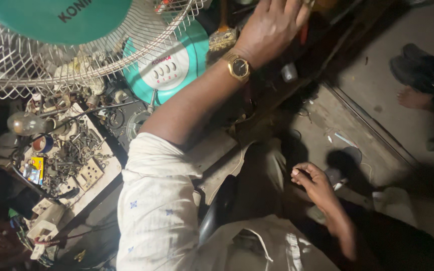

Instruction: The person sits on the floor in a workshop and repairs a small electrical component, likely a fan capacitor. They use a screwdriver to adjust internal parts and apply lubricant from a bottle to the mechanism.

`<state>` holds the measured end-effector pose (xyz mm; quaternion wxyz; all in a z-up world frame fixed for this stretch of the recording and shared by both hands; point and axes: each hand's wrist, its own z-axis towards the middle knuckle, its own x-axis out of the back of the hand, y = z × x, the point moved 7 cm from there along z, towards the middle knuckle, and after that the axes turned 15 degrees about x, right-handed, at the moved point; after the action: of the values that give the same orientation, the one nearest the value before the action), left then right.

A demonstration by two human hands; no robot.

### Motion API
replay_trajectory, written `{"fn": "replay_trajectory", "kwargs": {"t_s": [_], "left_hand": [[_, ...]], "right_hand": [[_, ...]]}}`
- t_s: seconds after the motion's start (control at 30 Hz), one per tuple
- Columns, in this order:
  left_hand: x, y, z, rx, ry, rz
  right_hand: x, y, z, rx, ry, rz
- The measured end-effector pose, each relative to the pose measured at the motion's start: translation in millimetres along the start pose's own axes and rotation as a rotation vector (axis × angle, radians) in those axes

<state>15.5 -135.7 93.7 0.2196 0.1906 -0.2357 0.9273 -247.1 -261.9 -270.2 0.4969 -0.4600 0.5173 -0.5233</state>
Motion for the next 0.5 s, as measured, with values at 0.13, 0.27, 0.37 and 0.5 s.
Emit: {"fn": "replay_trajectory", "kwargs": {"t_s": [0.13,0.27,0.37,0.5], "left_hand": [[38,8,-1,-0.076,-0.04,-0.067],[95,17,-11,-0.061,-0.079,-0.157],[138,32,-38,0.034,-0.122,-0.366],[181,74,-96,0.19,-0.148,-0.712]], "right_hand": [[2,-3,-1,0.029,0.014,0.012],[-1,-26,2,0.104,0.002,0.036],[-13,-62,-2,0.193,-0.016,0.119],[-24,-119,-6,0.316,-0.056,0.375]]}}
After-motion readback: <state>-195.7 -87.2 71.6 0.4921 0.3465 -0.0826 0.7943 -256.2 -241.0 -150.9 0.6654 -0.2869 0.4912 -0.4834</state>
